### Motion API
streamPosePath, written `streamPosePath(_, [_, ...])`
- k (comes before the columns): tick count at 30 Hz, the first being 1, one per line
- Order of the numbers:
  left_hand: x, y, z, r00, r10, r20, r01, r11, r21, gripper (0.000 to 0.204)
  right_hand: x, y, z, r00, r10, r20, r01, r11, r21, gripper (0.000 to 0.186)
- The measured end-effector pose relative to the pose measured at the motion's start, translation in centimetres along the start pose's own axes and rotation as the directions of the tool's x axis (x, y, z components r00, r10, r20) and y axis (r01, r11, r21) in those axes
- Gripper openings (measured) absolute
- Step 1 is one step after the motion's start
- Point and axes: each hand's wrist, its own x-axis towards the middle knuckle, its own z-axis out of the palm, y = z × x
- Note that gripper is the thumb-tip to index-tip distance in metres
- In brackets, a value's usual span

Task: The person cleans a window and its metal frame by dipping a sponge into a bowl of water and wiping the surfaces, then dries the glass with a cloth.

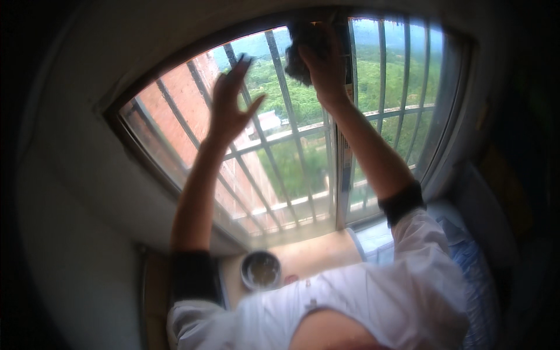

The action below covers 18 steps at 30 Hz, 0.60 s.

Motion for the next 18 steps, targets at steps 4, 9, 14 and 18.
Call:
streamPosePath(4, [1.3,-1.5,0.0,0.980,-0.042,-0.193,0.032,0.998,-0.053,0.077,2.0,0.5,3.4,0.951,-0.297,0.090,0.310,0.894,-0.323,0.046])
streamPosePath(9, [4.2,-1.8,4.6,0.969,0.184,-0.163,-0.168,0.980,0.107,0.080,1.7,1.1,4.9,0.921,-0.284,0.266,0.369,0.853,-0.369,0.046])
streamPosePath(14, [4.8,-1.7,7.1,0.956,0.232,-0.177,-0.190,0.956,0.224,0.067,2.3,1.0,-1.1,0.900,-0.003,0.437,0.232,0.851,-0.471,0.075])
streamPosePath(18, [5.1,-1.7,8.2,0.947,0.263,-0.185,-0.210,0.941,0.266,0.065,3.5,0.2,-4.3,0.954,-0.152,0.258,0.278,0.768,-0.577,0.066])
